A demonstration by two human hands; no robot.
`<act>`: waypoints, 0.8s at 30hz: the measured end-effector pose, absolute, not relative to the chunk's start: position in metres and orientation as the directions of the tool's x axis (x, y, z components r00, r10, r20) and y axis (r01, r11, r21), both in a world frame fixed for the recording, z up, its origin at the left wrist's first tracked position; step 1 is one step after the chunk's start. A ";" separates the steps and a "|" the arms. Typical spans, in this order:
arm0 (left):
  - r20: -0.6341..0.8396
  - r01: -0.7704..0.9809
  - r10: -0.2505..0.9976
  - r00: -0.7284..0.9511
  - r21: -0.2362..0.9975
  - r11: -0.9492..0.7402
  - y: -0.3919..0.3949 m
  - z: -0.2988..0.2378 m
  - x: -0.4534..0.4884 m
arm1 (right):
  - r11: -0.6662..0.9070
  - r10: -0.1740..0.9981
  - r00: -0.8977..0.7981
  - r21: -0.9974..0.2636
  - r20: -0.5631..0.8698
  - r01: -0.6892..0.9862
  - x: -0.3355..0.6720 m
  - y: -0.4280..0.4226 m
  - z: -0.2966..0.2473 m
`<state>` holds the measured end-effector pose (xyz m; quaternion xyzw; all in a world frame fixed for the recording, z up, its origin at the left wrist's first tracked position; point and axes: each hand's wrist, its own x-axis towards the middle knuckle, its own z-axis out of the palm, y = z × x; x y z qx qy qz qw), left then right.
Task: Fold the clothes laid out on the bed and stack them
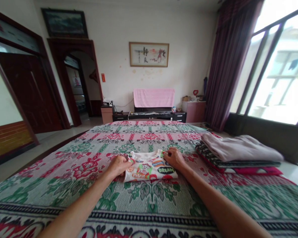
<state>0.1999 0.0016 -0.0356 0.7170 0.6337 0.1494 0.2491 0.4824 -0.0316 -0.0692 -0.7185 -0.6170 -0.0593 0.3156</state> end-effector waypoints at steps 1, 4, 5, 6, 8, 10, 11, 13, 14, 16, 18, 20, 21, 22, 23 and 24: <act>-0.084 0.843 0.984 0.157 0.531 -0.089 0.003 -0.038 0.201 | -0.026 0.860 0.210 -0.371 0.466 0.928 0.482 -0.030 -0.070; 0.010 0.842 0.978 0.208 0.508 -0.184 0.008 -0.046 0.201 | -0.037 0.873 0.218 -0.385 0.437 0.922 0.479 -0.030 -0.072; 0.055 0.840 0.973 0.226 0.494 -0.224 0.009 -0.049 0.200 | -0.049 0.871 0.234 -0.398 0.431 0.916 0.479 -0.031 -0.072; 0.102 0.841 0.965 0.241 0.474 -0.260 0.010 -0.051 0.200 | -0.055 0.867 0.250 -0.417 0.431 0.907 0.478 -0.032 -0.071; 0.163 0.856 0.954 0.252 0.422 -0.299 0.009 -0.054 0.200 | -0.048 0.852 0.278 -0.462 0.444 0.886 0.476 -0.036 -0.070; 0.191 0.875 0.950 0.246 0.379 -0.302 0.007 -0.055 0.201 | -0.043 0.839 0.309 -0.510 0.449 0.859 0.475 -0.041 -0.068; 0.203 0.880 0.948 0.244 0.364 -0.304 0.005 -0.055 0.201 | -0.051 0.832 0.324 -0.518 0.451 0.854 0.474 -0.043 -0.068; 0.230 0.884 0.942 0.245 0.346 -0.314 0.002 -0.052 0.203 | -0.032 0.812 0.364 -0.587 0.457 0.809 0.474 -0.045 -0.068; 0.241 0.884 0.940 0.239 0.346 -0.314 0.001 -0.050 0.203 | -0.008 0.801 0.384 -0.632 0.459 0.775 0.473 -0.045 -0.068; 0.250 0.878 0.944 0.215 0.373 -0.299 -0.001 -0.045 0.204 | 0.051 0.776 0.426 -0.720 0.465 0.692 0.472 -0.045 -0.068; 0.239 0.854 0.954 0.183 0.443 -0.275 -0.003 -0.039 0.206 | 0.088 0.733 0.490 -0.780 0.472 0.619 0.473 -0.045 -0.066; 0.224 0.786 0.958 0.179 0.554 -0.276 -0.005 -0.030 0.212 | 0.097 0.683 0.557 -0.814 0.473 0.572 0.476 -0.044 -0.061; 0.216 0.730 0.959 0.182 0.625 -0.279 -0.008 -0.025 0.217 | 0.097 0.664 0.580 -0.823 0.473 0.559 0.479 -0.045 -0.057; 0.206 0.656 0.961 0.182 0.703 -0.275 -0.010 -0.019 0.223 | 0.098 0.650 0.593 -0.827 0.475 0.554 0.484 -0.046 -0.052; 0.188 0.570 0.966 0.179 0.781 -0.257 -0.014 -0.012 0.231 | 0.104 0.642 0.598 -0.828 0.480 0.551 0.490 -0.049 -0.044; 0.161 0.476 0.972 0.171 0.850 -0.225 -0.018 -0.004 0.240 | 0.118 0.635 0.600 -0.828 0.487 0.548 0.498 -0.052 -0.036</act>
